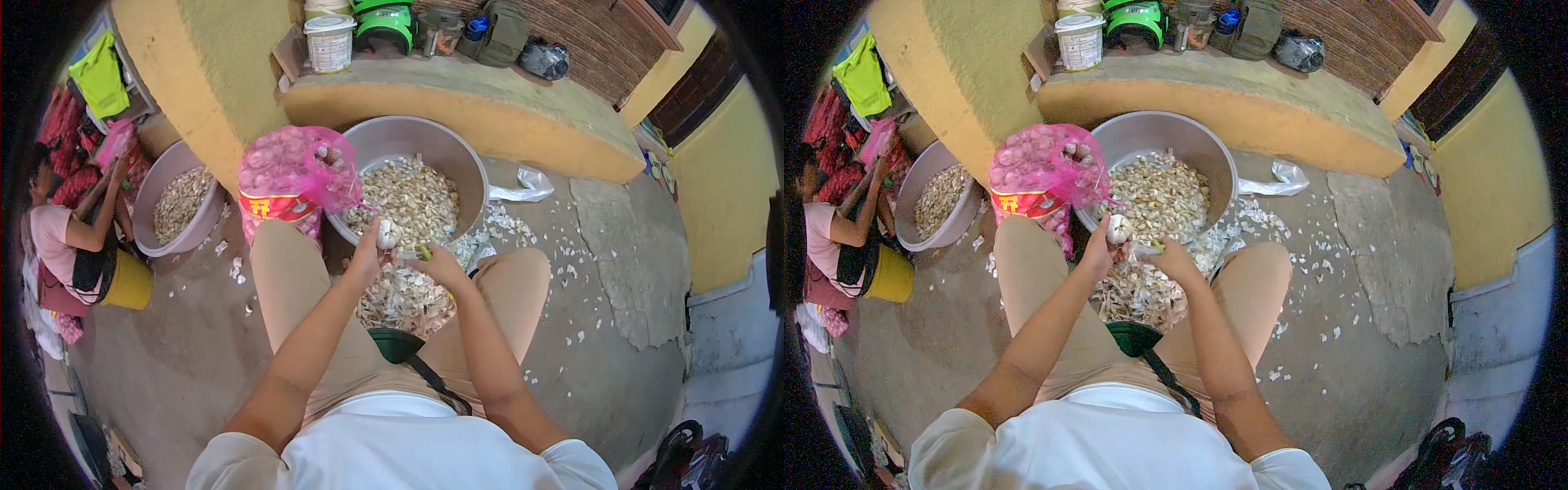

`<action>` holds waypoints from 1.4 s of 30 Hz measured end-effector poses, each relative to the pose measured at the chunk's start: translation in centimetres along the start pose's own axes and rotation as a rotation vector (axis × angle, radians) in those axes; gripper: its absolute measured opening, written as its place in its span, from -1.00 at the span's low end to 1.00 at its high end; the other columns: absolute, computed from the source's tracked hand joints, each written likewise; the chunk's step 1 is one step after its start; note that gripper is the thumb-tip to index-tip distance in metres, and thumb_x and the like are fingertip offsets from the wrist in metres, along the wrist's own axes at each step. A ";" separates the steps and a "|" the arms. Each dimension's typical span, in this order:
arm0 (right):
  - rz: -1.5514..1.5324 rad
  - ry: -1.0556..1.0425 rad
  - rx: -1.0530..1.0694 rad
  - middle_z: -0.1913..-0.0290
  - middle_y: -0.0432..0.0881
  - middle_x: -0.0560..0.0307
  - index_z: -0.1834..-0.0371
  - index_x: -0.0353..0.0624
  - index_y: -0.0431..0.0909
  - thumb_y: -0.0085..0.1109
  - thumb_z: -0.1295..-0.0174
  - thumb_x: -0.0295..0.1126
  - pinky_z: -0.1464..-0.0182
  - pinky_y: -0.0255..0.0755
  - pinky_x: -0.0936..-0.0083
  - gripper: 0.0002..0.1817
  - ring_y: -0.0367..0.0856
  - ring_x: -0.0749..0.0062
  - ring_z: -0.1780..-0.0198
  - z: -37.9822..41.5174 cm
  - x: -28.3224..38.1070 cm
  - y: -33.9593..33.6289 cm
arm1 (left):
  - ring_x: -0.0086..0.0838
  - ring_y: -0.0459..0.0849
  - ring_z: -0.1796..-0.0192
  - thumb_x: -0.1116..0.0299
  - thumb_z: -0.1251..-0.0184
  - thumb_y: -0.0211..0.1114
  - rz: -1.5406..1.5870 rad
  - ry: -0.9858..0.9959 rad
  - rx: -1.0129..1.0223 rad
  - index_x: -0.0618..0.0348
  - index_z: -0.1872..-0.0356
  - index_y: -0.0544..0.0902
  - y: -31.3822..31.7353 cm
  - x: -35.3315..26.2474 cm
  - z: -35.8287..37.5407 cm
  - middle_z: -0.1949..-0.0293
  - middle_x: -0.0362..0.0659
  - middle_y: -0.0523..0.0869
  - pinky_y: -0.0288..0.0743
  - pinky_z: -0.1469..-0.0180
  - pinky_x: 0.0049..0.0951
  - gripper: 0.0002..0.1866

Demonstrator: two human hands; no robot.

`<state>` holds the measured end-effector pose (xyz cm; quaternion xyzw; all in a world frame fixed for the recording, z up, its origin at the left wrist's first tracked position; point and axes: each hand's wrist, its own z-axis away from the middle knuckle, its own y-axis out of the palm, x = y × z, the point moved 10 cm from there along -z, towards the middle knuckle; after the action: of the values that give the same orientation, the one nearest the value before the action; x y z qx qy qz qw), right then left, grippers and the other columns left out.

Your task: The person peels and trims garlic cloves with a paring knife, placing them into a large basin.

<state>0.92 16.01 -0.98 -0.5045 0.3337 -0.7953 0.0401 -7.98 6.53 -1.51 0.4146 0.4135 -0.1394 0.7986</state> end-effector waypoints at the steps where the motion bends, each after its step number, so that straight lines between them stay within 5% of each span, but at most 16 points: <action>1: -0.073 -0.032 -0.028 0.43 0.50 0.10 0.12 -0.24 0.39 0.15 0.01 -0.13 0.47 0.38 0.59 -0.53 0.46 0.49 0.50 -0.2 0.1 -0.3 | -0.56 0.43 0.66 -0.15 -0.24 -0.23 -0.013 -0.020 -0.015 0.13 0.37 0.48 -0.1 0.1 0.0 0.63 -0.23 0.51 0.35 0.61 -0.50 -0.47; 6: -0.110 -0.339 -0.098 0.03 0.41 -0.09 -0.15 -0.18 0.17 -0.01 -0.15 -0.21 -0.01 0.26 0.44 -0.48 0.42 0.24 0.02 2.3 6.3 -1.7 | -0.59 0.39 0.70 -0.20 -0.22 -0.28 -0.161 -0.141 -0.070 0.07 0.41 0.48 -0.1 0.7 0.5 0.71 -0.27 0.46 0.25 0.68 -0.52 -0.45; 9: -0.001 -0.423 -0.013 -0.08 0.30 -0.12 -0.22 -0.13 0.06 -0.08 -0.18 -0.22 -0.14 0.10 0.44 -0.45 0.27 0.18 -0.14 3.7 8.2 -0.8 | -0.61 0.28 0.76 -0.22 -0.22 -0.30 -0.245 -0.128 0.013 0.03 0.42 0.48 0.6 0.7 0.6 0.74 -0.30 0.40 0.15 0.73 -0.54 -0.45; 12: -0.044 -0.399 0.015 0.02 0.41 -0.09 -0.24 -0.04 0.06 -0.11 -0.20 -0.21 -0.04 0.20 0.45 -0.47 0.39 0.17 -0.02 3.5 7.4 -0.2 | -0.63 0.19 0.79 -0.19 -0.23 -0.31 -0.203 -0.243 -0.033 0.01 0.40 0.47 -0.1 1.6 0.5 0.78 -0.33 0.31 0.06 0.75 -0.57 -0.47; 15: -0.024 -0.206 0.088 0.14 0.50 -0.05 -0.24 0.02 0.07 -0.11 -0.19 -0.22 0.06 0.27 0.44 -0.48 0.47 0.19 0.11 3.3 6.0 0.0 | -0.64 0.16 0.79 -0.16 -0.24 -0.30 -0.278 -0.155 0.031 0.00 0.38 0.46 0.3 0.9 0.2 0.78 -0.34 0.28 0.02 0.75 -0.58 -0.50; 18: -0.089 -0.243 0.031 0.23 0.54 -0.03 -0.20 0.04 0.14 -0.09 -0.19 -0.22 0.14 0.31 0.43 -0.52 0.50 0.21 0.21 3.0 6.0 -0.7 | -0.63 0.18 0.78 -0.13 -0.25 -0.29 -0.254 -0.168 0.060 0.00 0.35 0.46 0.4 1.0 0.1 0.77 -0.32 0.30 0.04 0.75 -0.56 -0.53; 33: -0.019 -0.407 0.031 -0.01 0.45 0.03 -0.12 0.03 0.28 0.01 -0.12 -0.31 0.01 0.28 0.44 -0.56 0.45 0.19 0.02 4.2 7.9 -1.3 | -0.58 0.38 0.74 -0.04 -0.27 -0.26 -0.311 -0.119 0.088 0.16 0.35 0.51 0.9 0.7 0.2 0.71 -0.23 0.47 0.22 0.80 -0.58 -0.50; 42: -0.043 -0.368 -0.049 0.03 0.48 0.01 -0.06 -0.02 0.37 0.03 -0.12 -0.36 0.02 0.29 0.51 -0.61 0.47 0.27 0.06 3.9 7.3 -1.3 | -0.55 0.42 0.70 -0.06 -0.26 -0.25 -0.268 -0.169 0.127 0.09 0.39 0.46 1.5 1.2 0.6 0.64 -0.24 0.50 0.25 0.76 -0.56 -0.54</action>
<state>0.93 12.23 6.50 -0.6493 0.3293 -0.6819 0.0711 -6.12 7.15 -1.46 0.3921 0.3867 -0.3049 0.7771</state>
